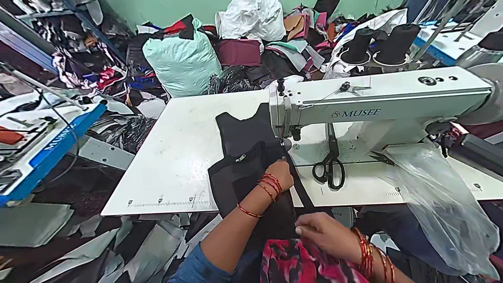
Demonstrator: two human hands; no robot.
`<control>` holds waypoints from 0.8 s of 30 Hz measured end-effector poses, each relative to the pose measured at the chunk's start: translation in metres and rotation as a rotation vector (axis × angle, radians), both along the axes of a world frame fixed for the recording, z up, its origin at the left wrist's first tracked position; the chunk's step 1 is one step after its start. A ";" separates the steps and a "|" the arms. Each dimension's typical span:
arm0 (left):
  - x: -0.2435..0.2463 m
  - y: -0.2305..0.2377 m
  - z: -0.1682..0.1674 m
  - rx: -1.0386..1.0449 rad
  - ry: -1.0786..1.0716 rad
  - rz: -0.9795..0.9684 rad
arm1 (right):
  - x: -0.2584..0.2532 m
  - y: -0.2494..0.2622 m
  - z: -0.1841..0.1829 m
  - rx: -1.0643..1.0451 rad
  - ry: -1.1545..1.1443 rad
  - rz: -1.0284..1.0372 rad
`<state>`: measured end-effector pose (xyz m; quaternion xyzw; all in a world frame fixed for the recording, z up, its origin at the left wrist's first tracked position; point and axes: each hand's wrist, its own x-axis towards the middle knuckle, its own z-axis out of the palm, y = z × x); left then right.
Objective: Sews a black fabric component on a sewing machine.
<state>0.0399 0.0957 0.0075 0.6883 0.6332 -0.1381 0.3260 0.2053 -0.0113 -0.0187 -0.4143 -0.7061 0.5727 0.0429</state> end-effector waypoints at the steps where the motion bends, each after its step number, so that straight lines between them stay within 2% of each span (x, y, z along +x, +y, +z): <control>1: -0.008 0.002 -0.003 0.000 -0.040 -0.009 | 0.002 0.012 0.010 0.078 -0.072 -0.028; 3: -0.019 0.004 -0.007 0.004 -0.105 -0.025 | -0.006 0.038 0.013 0.290 -0.141 -0.243; 5: -0.024 0.004 -0.011 0.018 -0.160 -0.022 | -0.025 0.072 0.000 0.401 -0.178 -0.428; 9: -0.029 0.002 -0.015 0.052 -0.225 -0.001 | -0.063 0.114 -0.024 0.372 -0.229 -0.588; 17: -0.038 -0.004 -0.021 0.118 -0.352 0.033 | -0.062 0.102 -0.033 0.264 -0.068 -0.817; 24: -0.040 -0.009 -0.023 0.151 -0.399 0.054 | -0.067 0.092 -0.040 0.192 0.108 -0.849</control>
